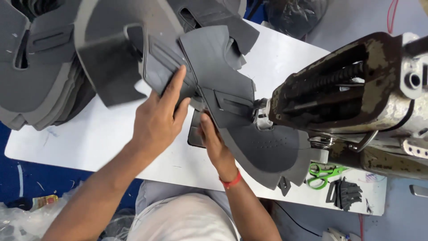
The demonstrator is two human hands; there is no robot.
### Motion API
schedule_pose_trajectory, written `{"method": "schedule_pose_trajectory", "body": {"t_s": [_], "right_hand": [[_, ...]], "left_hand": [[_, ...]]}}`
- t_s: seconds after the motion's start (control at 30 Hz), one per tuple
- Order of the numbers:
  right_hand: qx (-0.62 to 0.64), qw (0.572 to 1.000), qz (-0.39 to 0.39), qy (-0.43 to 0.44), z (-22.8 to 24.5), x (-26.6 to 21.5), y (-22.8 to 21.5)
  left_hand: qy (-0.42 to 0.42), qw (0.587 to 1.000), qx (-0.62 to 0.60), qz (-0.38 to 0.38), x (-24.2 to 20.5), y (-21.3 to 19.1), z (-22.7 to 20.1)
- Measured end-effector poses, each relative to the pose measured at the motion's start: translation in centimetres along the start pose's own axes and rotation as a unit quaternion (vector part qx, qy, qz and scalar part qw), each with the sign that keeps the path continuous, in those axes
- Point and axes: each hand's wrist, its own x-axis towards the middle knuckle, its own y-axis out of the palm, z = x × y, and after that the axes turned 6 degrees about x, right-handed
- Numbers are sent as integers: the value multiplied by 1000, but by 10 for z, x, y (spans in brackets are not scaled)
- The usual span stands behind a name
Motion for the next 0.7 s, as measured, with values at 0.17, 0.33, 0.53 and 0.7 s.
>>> {"method": "schedule_pose_trajectory", "body": {"t_s": [0.17, 0.33, 0.53, 0.7], "right_hand": [[69, 994, 37, 74, 25, 13, 23], [100, 989, 37, 107, 21, 14, 25], [154, 978, 46, 135, 14, 21, 26], [269, 945, 60, 178, 4, 23, 25]], "left_hand": [[22, 999, 9, -35, -7, 0, 4], [-2, 1000, -5, -20, -6, -1, 5], [2, 1000, -7, -23, -7, -1, 0], [103, 987, 116, -46, -4, -13, -4]]}}
